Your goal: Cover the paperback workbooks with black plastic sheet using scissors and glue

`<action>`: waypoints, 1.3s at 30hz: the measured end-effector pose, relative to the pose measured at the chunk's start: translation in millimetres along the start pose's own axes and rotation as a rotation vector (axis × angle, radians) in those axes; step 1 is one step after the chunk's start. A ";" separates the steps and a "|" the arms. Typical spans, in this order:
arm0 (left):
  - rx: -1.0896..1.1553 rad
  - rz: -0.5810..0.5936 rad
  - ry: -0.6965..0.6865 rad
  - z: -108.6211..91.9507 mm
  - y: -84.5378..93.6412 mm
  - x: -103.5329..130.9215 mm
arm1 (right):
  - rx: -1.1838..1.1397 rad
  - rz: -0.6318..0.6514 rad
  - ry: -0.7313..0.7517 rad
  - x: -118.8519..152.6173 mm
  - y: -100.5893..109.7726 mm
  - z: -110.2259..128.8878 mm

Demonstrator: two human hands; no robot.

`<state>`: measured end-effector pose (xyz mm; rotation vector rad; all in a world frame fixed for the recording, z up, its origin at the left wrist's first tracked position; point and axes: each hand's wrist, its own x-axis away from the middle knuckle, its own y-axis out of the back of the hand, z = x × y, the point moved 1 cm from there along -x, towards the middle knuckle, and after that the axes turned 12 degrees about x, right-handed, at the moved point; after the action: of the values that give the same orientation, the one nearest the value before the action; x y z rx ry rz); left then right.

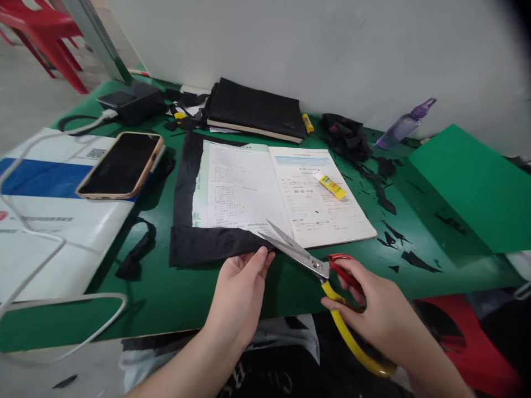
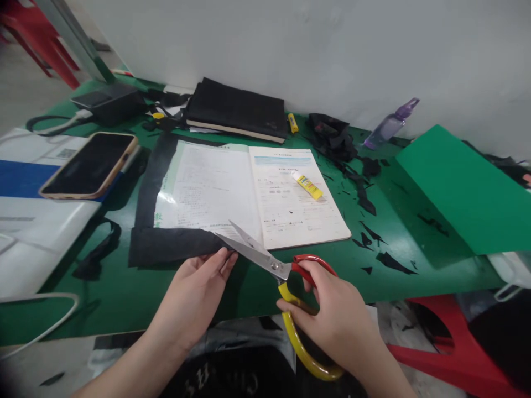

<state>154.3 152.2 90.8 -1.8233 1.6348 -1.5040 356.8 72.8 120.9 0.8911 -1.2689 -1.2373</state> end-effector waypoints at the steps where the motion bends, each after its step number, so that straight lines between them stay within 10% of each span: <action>1: -0.003 0.013 0.010 -0.6 -1.1 0.3 | 0.013 -0.001 -0.003 0.6 -0.1 -0.3; 39: 0.041 -0.058 0.025 -3.1 2.3 3.2 | 0.084 -0.072 0.110 16.2 15.8 -27.3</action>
<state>150.0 150.0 92.0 -1.8528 1.5633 -1.5788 384.3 55.7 135.5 1.0599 -1.2175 -1.1818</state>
